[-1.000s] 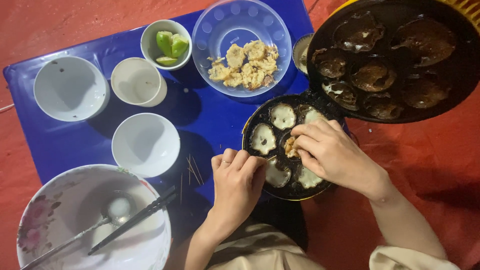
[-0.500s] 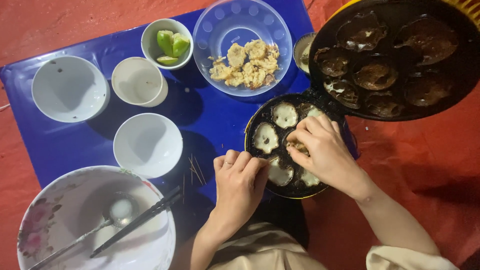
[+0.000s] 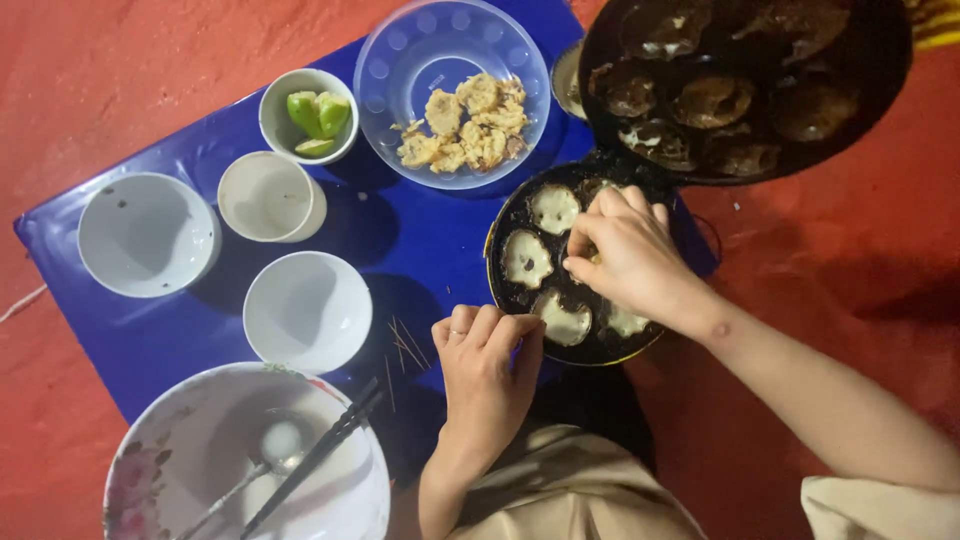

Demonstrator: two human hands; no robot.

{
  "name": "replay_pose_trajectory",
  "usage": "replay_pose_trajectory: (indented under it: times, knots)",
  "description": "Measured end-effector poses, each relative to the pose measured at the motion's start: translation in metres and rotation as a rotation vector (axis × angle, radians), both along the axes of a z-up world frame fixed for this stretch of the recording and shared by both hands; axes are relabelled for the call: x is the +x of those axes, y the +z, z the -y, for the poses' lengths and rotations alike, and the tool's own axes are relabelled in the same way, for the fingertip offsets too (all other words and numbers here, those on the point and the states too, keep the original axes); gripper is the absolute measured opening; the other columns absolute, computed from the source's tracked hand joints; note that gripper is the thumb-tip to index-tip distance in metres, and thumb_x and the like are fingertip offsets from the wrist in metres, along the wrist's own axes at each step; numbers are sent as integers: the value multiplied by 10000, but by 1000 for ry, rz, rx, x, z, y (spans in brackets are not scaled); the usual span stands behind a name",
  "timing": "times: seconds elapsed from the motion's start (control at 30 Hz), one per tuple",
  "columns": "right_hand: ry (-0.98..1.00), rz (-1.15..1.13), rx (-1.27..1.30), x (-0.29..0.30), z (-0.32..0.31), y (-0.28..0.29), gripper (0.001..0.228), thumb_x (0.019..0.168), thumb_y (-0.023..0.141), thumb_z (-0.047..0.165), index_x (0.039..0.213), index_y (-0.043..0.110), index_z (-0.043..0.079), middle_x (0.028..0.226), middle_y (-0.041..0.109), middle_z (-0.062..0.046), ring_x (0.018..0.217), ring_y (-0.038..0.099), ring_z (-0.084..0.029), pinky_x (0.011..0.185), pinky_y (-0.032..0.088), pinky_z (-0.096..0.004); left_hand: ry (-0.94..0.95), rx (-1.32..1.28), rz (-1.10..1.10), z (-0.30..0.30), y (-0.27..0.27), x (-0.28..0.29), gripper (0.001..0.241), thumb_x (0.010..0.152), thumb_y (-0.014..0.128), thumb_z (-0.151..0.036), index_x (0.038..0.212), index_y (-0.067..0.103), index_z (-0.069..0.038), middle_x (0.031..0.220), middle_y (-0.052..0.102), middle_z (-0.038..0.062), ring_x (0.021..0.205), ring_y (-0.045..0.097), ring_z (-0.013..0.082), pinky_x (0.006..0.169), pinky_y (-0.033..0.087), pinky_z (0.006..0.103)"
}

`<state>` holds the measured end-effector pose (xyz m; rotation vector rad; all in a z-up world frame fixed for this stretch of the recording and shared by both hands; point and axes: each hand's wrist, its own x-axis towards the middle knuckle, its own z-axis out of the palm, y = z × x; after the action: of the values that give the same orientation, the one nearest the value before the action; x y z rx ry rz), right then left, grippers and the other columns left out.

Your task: Removing small round pastries from a multi-cavity pan using a thin stick.

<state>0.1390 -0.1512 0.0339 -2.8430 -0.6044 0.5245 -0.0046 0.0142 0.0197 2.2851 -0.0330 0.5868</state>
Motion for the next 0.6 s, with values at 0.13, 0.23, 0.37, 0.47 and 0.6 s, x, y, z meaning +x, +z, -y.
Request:
replay_pose_trajectory:
  times: [0.13, 0.23, 0.37, 0.47, 0.6]
  knots:
    - [-75, -45, -68, 1, -5, -3, 146, 822, 781, 305, 784, 677, 210, 1088, 578, -5, 1175, 474, -263, 956, 369, -465, -18, -6, -24, -3, -3, -3, 148, 914, 749, -86, 906, 648, -192, 786, 490, -45, 760, 440, 212, 704, 295, 370]
    - [-155, -125, -91, 2, -8, 2, 160, 845, 775, 336, 778, 697, 213, 1157, 576, -2, 1256, 450, -254, 1016, 348, -471, 27, -40, -49, -7, -2, 4, 81, 924, 741, -164, 926, 670, -205, 881, 535, 6, 810, 470, 243, 720, 322, 403]
    - [-152, -122, -71, 3, -5, -5, 109, 820, 739, 311, 783, 721, 210, 1037, 527, -30, 1158, 463, -280, 938, 393, -479, 96, -98, 40, -11, -8, 15, 126, 871, 747, -85, 887, 665, -179, 1047, 603, -6, 1001, 560, 236, 790, 365, 348]
    - [-166, -124, -90, 4, -7, -7, 108, 802, 744, 325, 768, 730, 223, 1042, 532, -28, 1168, 462, -281, 946, 394, -483, 98, -106, 7, -12, -16, 18, 106, 893, 724, -92, 904, 645, -162, 1129, 658, 10, 1055, 592, 256, 822, 373, 362]
    - [-189, -150, -105, 4, -11, -2, 134, 811, 735, 340, 752, 722, 220, 1036, 533, -32, 1198, 461, -288, 974, 396, -484, 110, -174, -55, -13, -21, 20, 92, 901, 731, -120, 905, 657, -173, 1146, 714, -6, 1046, 601, 226, 847, 363, 358]
